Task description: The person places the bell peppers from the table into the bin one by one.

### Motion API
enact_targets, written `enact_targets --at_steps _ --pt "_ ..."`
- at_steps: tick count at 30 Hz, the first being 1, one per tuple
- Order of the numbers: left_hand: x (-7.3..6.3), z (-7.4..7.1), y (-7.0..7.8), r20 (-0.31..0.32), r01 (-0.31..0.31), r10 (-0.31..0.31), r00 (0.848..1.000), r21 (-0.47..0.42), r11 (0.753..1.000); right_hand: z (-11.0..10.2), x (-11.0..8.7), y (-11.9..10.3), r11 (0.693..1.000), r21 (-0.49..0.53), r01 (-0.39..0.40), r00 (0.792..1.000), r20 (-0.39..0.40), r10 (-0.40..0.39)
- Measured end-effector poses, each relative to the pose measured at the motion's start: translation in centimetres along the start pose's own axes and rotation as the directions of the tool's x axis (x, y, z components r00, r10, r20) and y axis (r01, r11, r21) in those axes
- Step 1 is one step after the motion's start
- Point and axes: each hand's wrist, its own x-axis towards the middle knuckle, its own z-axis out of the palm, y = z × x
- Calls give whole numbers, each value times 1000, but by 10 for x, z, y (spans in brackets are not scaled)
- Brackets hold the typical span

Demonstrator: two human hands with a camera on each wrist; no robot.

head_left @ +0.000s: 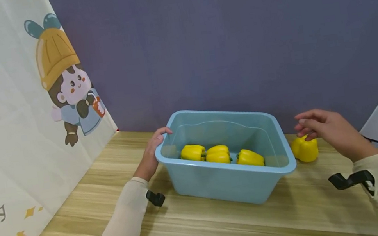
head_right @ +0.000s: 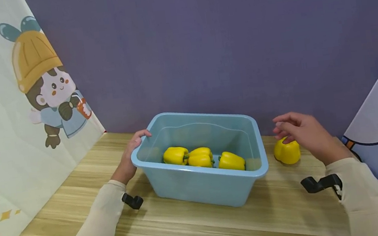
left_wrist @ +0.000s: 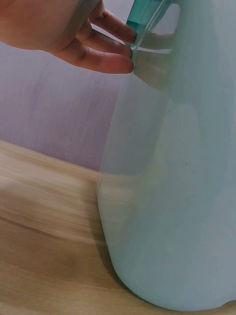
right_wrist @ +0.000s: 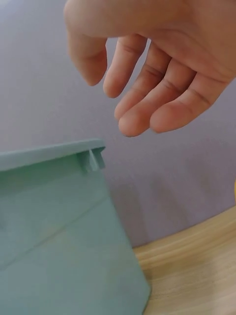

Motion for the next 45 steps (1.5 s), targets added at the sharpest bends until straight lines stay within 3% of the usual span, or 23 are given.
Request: enact_targets --at_steps 17,34,45 --pt "1 3 -1 -1 2 -2 1000 16 1000 17 -17 25 998 69 0 997 -75 5" --pt "2 3 0 5 7 -7 1000 8 1000 22 -27 28 994 102 39 987 -157 -22" --pt "-1 1 2 -4 15 -15 1000 10 1000 33 -22 31 984 164 65 984 -173 -37"
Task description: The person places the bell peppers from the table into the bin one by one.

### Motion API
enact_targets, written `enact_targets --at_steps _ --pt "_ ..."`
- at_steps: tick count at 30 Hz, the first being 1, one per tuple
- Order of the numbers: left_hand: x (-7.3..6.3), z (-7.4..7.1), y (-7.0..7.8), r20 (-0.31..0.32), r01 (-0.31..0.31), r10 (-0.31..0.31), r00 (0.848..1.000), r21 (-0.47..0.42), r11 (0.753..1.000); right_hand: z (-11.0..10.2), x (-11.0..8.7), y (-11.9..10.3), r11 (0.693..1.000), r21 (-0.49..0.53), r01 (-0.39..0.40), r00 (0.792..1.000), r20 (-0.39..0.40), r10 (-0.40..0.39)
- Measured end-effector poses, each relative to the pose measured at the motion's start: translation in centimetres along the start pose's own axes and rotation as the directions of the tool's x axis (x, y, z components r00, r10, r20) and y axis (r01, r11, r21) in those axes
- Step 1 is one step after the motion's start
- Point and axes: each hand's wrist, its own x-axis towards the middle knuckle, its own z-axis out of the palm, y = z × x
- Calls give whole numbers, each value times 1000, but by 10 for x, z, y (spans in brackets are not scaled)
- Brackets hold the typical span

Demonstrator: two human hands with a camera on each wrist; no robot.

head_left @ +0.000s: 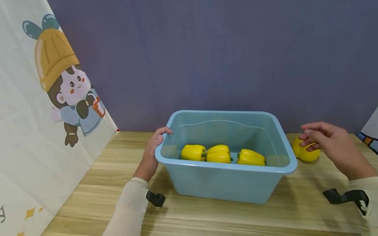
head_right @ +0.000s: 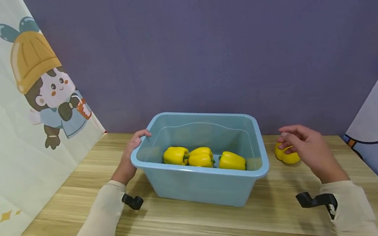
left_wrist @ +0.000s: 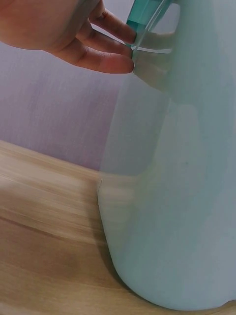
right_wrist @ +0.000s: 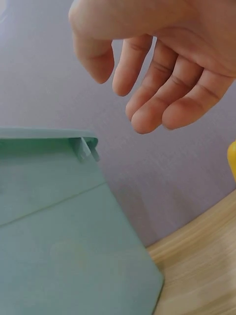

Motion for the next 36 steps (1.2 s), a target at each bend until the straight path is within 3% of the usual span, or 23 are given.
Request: enact_targets --at_steps 6,16,29,36 --pt "0 0 1 -1 -6 6 1000 1 1000 -1 1 6 1000 -3 -14 1000 -8 14" --pt "2 0 0 15 -9 9 1000 -10 1000 -11 -1 19 993 -91 -81 997 -15 80" --pt "0 0 -1 -8 -30 30 1000 -9 1000 -11 1 43 978 -111 -174 983 -76 166" --pt "0 0 1 2 -10 10 1000 -4 1000 -17 -2 56 975 -105 -194 980 -63 188"
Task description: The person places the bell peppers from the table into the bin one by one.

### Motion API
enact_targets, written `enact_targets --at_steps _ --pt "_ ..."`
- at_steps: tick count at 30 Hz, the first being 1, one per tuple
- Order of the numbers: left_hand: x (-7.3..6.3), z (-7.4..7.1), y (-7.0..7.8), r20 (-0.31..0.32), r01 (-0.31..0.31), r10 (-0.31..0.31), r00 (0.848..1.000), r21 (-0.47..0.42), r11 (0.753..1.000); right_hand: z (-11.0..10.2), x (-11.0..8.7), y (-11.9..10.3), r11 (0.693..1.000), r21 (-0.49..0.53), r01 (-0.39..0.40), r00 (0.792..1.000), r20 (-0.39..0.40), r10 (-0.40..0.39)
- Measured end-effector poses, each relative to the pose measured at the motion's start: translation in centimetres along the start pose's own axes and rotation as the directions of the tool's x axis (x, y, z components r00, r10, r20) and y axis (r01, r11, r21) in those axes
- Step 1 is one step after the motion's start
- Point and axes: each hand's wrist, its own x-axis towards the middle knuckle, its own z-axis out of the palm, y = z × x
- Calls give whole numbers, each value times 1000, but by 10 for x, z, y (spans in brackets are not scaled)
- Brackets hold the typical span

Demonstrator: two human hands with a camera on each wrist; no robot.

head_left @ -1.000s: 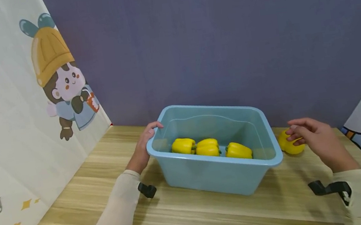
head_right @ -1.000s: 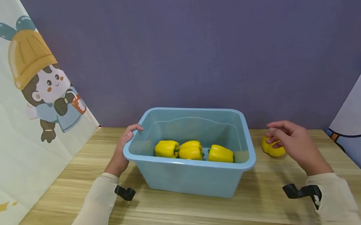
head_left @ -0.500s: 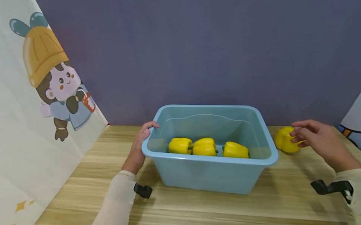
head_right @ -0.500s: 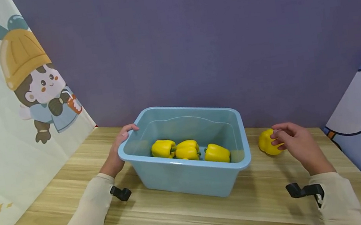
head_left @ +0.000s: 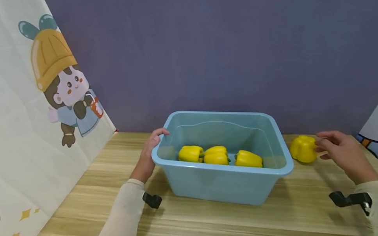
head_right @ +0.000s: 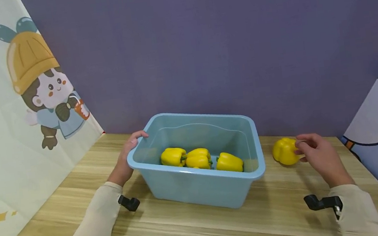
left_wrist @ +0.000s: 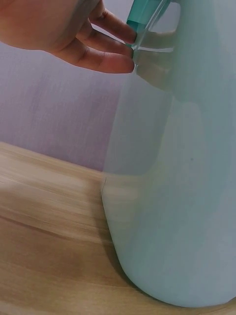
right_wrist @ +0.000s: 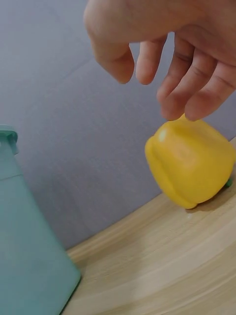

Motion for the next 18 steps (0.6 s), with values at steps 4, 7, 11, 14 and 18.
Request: enact_targets --at_steps 4,7,11,14,18 --pt "1 0 0 2 6 -6 1000 3 1000 -2 0 4 1000 1 -24 1000 3 24" --pt "1 1 0 5 8 -8 1000 0 1000 -5 0 7 999 -11 -33 999 -6 33" --pt "0 1 0 11 5 -5 1000 -7 1000 -6 1 10 998 -48 -32 999 -12 32" --pt "0 0 0 11 5 -5 1000 -5 1000 -6 3 11 995 -94 -39 999 -7 38" --pt "0 0 -1 5 10 -10 1000 -1 1000 -5 5 14 990 -128 -63 998 10 65"
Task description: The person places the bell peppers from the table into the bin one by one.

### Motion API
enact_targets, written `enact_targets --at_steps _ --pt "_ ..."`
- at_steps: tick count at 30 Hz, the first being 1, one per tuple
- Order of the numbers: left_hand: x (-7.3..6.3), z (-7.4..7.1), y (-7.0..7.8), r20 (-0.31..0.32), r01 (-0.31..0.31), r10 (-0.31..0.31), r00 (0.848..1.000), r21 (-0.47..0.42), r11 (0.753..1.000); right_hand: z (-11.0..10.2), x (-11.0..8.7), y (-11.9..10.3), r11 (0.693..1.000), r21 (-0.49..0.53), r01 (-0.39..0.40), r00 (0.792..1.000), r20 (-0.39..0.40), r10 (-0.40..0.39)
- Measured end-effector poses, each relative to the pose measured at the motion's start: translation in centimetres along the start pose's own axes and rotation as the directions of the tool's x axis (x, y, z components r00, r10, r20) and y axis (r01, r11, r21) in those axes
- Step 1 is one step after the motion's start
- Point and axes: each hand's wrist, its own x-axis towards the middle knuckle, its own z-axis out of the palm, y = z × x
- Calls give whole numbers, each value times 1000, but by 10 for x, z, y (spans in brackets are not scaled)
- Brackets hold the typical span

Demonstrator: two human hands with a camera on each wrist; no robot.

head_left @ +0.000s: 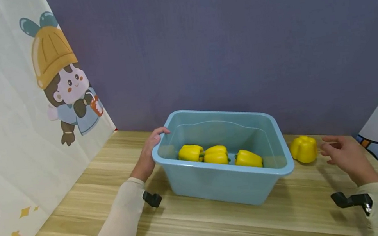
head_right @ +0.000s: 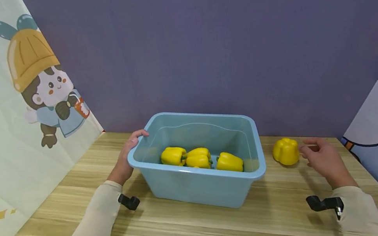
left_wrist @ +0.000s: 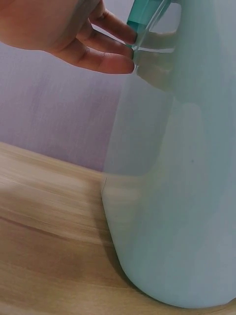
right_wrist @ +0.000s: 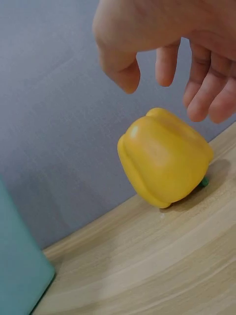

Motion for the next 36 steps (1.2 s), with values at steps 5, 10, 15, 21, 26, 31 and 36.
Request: enact_targets --at_steps 5,10,15,21,26,31,36 --pt "1 0 2 -4 17 -17 1000 13 1000 1 -1 4 999 44 -24 999 39 23" --pt "0 0 2 -2 17 -17 1000 20 1000 4 -1 8 997 58 -58 995 83 53" --pt "0 -1 0 -3 13 -13 1000 17 1000 8 1 9 995 62 -73 993 94 67" --pt "1 -1 0 -1 11 -11 1000 4 1000 12 3 10 997 51 -58 995 89 54" --pt "2 0 2 -5 12 -12 1000 -1 1000 14 4 11 997 65 -45 995 95 38" --pt "4 0 2 -6 1 -1 1000 -9 1000 18 7 10 995 89 -46 996 84 38" --pt "2 0 0 -8 -1 1 1000 -2 1000 23 8 11 996 82 -44 995 89 37"
